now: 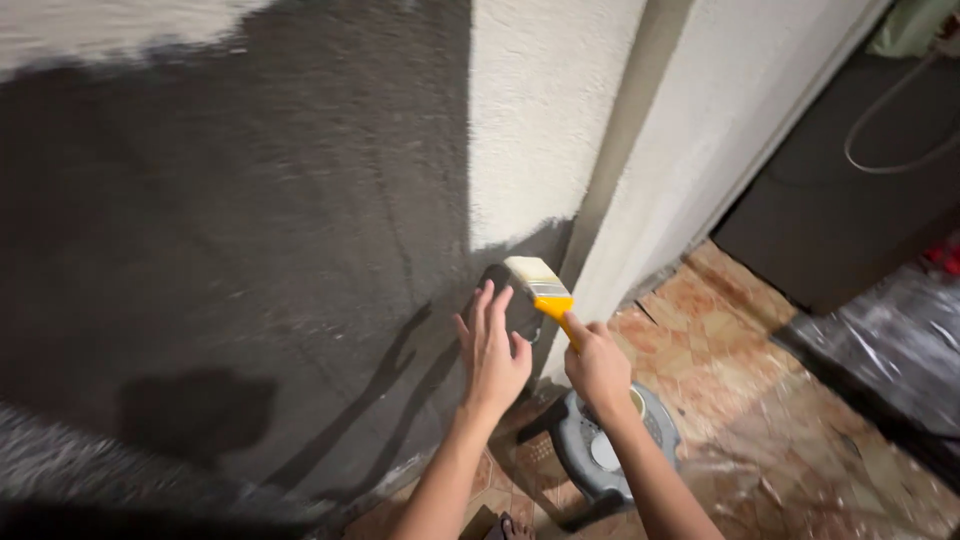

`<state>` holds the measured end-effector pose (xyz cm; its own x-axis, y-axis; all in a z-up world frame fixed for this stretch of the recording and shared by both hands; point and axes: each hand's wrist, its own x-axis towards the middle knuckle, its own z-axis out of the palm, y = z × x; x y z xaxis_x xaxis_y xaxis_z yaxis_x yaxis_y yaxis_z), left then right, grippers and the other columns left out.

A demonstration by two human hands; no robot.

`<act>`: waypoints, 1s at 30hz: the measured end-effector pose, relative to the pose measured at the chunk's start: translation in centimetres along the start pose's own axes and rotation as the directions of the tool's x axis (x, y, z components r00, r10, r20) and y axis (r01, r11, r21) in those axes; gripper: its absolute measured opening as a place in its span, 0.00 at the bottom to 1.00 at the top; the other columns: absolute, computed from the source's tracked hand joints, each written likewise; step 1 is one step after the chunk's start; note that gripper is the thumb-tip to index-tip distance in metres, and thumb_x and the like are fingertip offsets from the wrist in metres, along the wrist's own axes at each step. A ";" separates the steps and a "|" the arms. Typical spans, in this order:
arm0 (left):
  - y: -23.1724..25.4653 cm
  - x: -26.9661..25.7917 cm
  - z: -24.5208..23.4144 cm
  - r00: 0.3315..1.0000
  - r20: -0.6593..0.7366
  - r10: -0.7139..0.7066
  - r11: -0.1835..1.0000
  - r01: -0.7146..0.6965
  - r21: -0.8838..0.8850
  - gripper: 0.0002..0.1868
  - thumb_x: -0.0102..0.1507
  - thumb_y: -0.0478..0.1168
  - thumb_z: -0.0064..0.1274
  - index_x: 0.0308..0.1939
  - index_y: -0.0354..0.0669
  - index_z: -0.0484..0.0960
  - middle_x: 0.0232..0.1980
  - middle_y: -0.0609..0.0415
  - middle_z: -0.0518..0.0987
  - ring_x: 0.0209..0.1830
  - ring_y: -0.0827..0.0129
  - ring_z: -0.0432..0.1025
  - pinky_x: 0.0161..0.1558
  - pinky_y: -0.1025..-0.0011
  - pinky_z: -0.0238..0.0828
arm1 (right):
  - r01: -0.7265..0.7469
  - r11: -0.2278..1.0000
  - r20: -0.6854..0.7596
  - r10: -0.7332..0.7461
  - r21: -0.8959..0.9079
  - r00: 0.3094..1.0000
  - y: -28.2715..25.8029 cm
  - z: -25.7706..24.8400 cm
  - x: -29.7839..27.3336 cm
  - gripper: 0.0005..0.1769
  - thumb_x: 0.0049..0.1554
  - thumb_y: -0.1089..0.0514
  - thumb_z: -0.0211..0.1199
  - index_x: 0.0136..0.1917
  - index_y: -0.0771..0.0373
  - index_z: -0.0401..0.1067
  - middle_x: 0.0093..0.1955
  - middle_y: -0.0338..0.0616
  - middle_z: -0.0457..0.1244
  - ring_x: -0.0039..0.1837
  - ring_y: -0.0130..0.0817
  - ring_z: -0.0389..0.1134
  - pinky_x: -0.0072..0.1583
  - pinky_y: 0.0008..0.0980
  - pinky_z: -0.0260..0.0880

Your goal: The person paints a textured wall white using a yellow-handled brush. They repeatedly dip the brush into a small container on a stool and apply paint in vertical strokes along a corner edge, gradually covering the dark surface.

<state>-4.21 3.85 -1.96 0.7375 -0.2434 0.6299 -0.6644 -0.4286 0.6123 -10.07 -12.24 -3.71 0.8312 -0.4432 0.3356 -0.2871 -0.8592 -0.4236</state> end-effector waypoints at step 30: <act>-6.9 -21.1 23.1 0.429 0.899 -0.092 0.973 0.230 -0.011 0.39 0.63 0.42 0.53 0.75 0.40 0.55 0.75 0.38 0.60 0.76 0.44 0.56 0.74 0.35 0.37 | -0.556 0.810 0.362 0.583 -0.188 0.727 32.3 16.3 -15.0 0.20 0.58 0.51 0.61 0.62 0.57 0.73 0.48 0.59 0.71 0.50 0.54 0.73 0.52 0.50 0.73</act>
<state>-12.39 -8.19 -30.50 0.4858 -0.8471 -0.2153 -0.4783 -0.4638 0.7458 -24.00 -29.19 -36.17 0.6096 -0.7308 -0.3072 -0.7838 -0.4977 -0.3713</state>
